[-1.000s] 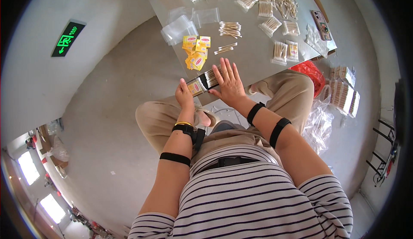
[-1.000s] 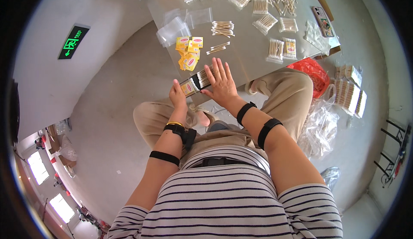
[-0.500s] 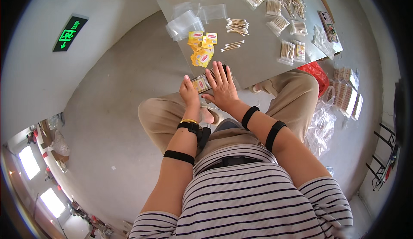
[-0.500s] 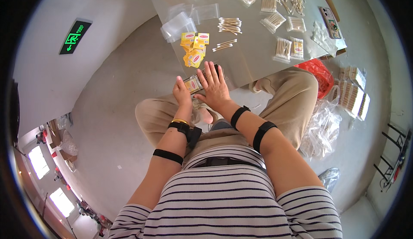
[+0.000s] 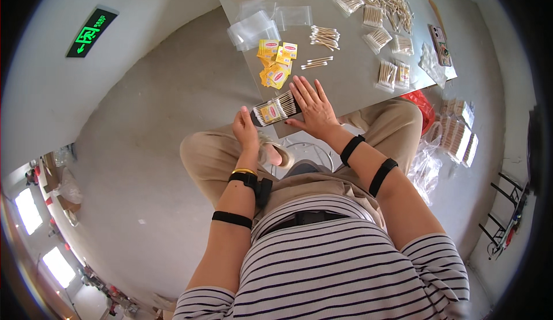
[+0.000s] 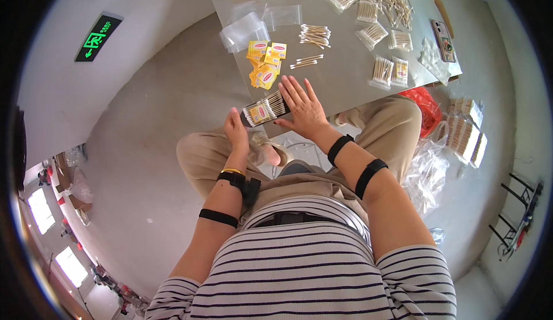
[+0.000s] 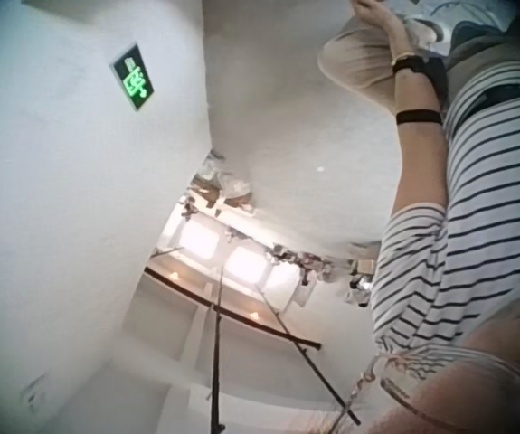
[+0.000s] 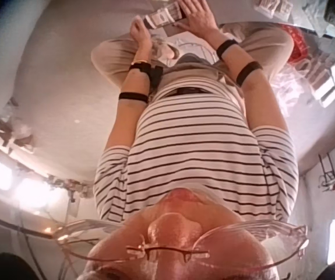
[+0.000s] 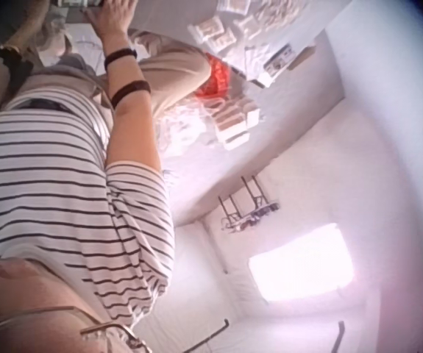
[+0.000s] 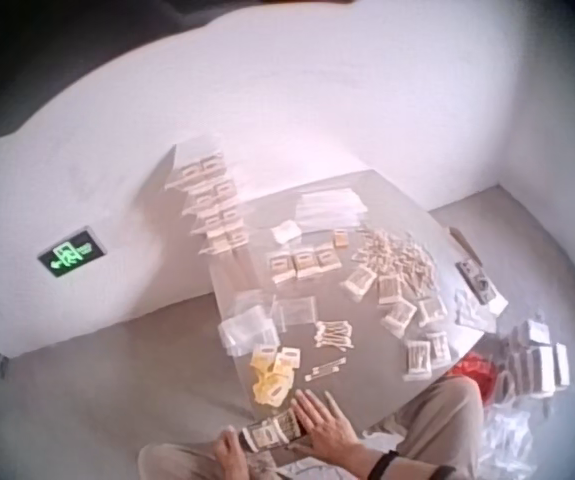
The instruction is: The person sits on the floor and repeatedly gathers loose cotton swabs, aligns them into small bundles, and places them into clear plastic sleeves. The person then seals the sleeves and sets the packaged units aside on the table.
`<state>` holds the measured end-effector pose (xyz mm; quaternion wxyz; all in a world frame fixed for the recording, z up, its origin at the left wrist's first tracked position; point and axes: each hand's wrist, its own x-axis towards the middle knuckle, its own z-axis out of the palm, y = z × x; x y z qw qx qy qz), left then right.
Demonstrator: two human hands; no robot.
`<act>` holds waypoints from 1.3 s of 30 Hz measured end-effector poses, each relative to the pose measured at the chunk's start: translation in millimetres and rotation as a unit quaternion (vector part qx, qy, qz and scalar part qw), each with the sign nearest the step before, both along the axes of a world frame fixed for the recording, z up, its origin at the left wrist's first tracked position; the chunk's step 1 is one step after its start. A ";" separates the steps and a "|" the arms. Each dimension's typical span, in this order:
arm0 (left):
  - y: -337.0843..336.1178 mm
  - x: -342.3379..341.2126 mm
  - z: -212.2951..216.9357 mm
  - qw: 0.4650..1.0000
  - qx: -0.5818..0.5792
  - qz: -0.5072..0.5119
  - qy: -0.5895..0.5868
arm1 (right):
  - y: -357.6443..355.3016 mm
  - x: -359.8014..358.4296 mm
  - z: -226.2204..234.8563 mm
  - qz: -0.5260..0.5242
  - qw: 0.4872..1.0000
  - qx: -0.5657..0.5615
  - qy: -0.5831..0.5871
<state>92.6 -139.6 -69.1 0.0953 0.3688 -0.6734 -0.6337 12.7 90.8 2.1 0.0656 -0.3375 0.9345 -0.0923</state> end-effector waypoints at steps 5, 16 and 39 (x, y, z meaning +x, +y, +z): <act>18.1 -11.4 13.9 0.975 -0.212 -0.070 0.008 | -2.8 3.3 -5.5 -0.009 0.999 0.041 0.008; 28.0 -15.8 24.1 0.969 -0.236 -0.071 -0.002 | -38.9 28.8 -4.3 -0.016 0.999 -0.008 -0.028; -5.4 1.7 -0.3 0.997 0.006 -0.037 0.071 | -40.9 29.8 -2.1 -0.019 1.000 -0.003 -0.002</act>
